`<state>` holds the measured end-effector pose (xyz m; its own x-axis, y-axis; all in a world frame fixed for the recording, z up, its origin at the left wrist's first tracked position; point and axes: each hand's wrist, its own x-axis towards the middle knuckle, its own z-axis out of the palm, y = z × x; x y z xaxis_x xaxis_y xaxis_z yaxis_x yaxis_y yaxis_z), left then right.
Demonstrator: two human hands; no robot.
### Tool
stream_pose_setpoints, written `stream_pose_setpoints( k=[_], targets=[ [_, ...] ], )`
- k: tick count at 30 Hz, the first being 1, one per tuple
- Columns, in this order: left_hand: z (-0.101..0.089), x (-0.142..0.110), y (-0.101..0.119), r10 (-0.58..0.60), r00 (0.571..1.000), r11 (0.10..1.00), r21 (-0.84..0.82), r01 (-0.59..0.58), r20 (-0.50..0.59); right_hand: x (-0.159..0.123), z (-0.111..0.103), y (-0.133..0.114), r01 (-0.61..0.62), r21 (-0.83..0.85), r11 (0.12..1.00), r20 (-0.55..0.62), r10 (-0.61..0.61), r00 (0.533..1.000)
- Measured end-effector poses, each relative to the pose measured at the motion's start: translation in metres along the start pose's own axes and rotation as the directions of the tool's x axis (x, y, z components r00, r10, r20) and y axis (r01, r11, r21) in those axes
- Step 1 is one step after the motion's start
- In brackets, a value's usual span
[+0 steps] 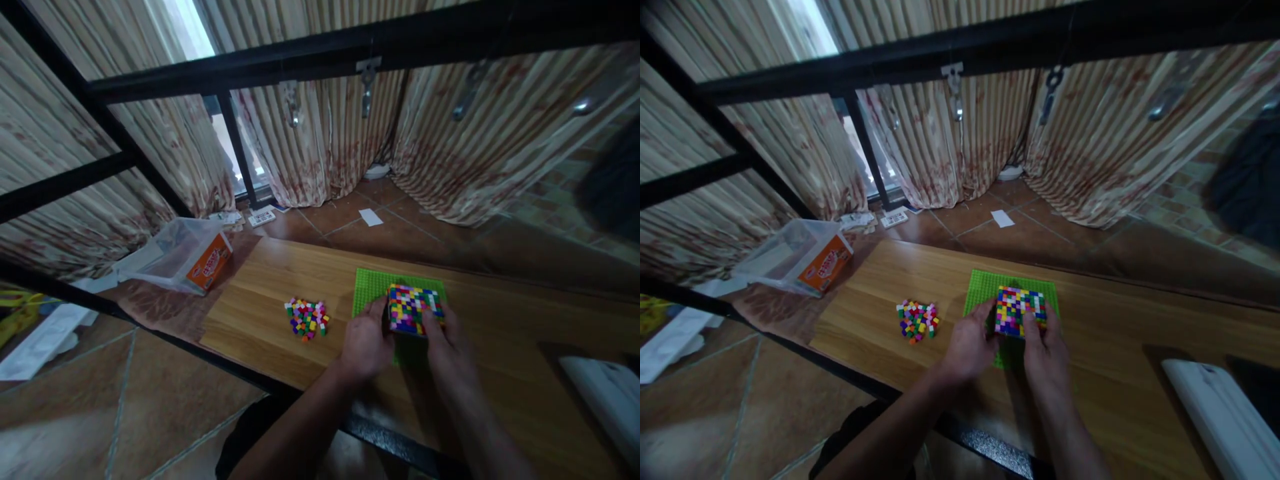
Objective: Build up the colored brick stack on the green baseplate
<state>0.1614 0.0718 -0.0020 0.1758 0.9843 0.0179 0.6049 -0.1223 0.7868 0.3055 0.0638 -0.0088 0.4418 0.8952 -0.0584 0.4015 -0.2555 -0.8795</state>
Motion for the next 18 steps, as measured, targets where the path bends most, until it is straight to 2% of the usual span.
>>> stream_pose_setpoints(
  k=[3, 10, 12, 13, 15, 16, 18],
  targets=[
    [0.000, 0.001, 0.002, -0.003, 1.000, 1.000, 0.012, 0.003, 0.011, -0.001, 0.002, -0.006, -0.045, -0.041, 0.998, -0.023, 0.044, 0.999],
    [-0.002, 0.005, 0.001, 0.013, 0.999, 1.000, -0.017, -0.012, 0.052, 0.006, 0.009, -0.007, -0.027, -0.043, 0.999, -0.075, 0.023, 0.997],
    [-0.006, 0.006, 0.002, 0.032, 0.998, 0.998, -0.054, -0.029, 0.047, 0.006, 0.007, -0.009, 0.001, -0.117, 0.993, -0.097, -0.013, 0.995],
    [-0.008, 0.006, 0.002, 0.046, 0.998, 0.996, -0.078, -0.043, 0.043, 0.005, 0.005, -0.012, 0.053, -0.156, 0.986, -0.127, -0.073, 0.989],
    [-0.018, 0.007, 0.003, 0.079, 0.997, 0.988, -0.131, -0.077, 0.010, -0.003, 0.002, -0.021, 0.221, -0.245, 0.944, -0.216, -0.276, 0.937],
    [-0.025, 0.007, 0.002, 0.089, 0.996, 0.983, -0.160, -0.093, -0.028, -0.008, 0.001, -0.026, 0.320, -0.283, 0.904, -0.257, -0.393, 0.883],
    [-0.042, 0.009, -0.002, 0.048, 0.988, 0.966, -0.243, -0.084, -0.148, -0.022, 0.006, -0.037, 0.496, -0.303, 0.813, -0.234, -0.569, 0.789]
  ],
)
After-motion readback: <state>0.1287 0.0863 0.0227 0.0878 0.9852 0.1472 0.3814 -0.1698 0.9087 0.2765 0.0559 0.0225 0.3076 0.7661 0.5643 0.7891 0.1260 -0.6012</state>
